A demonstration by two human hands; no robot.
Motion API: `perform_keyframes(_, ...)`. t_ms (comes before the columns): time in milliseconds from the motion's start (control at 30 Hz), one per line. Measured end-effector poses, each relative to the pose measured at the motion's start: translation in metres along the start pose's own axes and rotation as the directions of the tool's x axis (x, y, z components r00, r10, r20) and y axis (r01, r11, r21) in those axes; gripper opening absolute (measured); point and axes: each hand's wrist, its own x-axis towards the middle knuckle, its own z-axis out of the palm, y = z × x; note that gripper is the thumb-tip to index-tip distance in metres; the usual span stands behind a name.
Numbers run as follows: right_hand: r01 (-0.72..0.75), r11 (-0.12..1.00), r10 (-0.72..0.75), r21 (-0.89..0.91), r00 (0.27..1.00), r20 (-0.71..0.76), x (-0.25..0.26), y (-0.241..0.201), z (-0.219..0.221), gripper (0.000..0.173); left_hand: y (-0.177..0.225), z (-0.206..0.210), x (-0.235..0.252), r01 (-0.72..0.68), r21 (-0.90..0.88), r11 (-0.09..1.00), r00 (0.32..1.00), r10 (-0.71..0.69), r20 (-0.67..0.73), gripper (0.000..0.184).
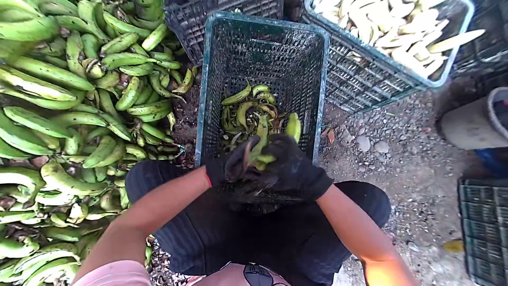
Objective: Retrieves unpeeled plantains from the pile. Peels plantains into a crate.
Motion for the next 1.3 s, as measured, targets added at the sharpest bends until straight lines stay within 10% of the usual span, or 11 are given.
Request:
perform_keyframes(133, 0.099, 0.992, -0.092, -0.077, 0.991, 0.098, 0.013, -0.021, 0.012, 0.042, 0.004, 0.014, -0.003, 0.003, 0.003, 1.000, 1.000, -0.003, -0.027, 0.040)
perform_keyframes(433, 0.079, 0.957, -0.129, -0.279, 0.978, -0.164, 0.022, -0.017, 0.027, 0.038, 0.024, 0.009, 0.004, -0.143, 0.135, 0.981, 0.890, 0.187, -0.417, 0.028)
perform_keyframes(567, -0.163, 0.963, 0.155, -0.216, 0.986, -0.053, 0.024, -0.028, 0.028, 0.043, 0.038, -0.001, 0.018, -0.158, 0.231, 0.960, 0.695, 0.275, -0.664, 0.074)
perform_keyframes(867, -0.661, 0.743, 0.660, 0.108, 0.750, 0.052, 0.029, -0.083, 0.044, 0.034, 0.044, 0.000, 0.019, -0.068, 0.320, 0.945, 0.656, 0.285, -0.699, 0.074)
perform_keyframes(1300, -0.883, 0.466, 0.862, -0.045, 0.443, 0.246, 0.045, -0.126, 0.026, 0.042, 0.021, -0.005, 0.038, -0.006, 0.456, 0.890, 0.701, 0.329, -0.633, 0.060)
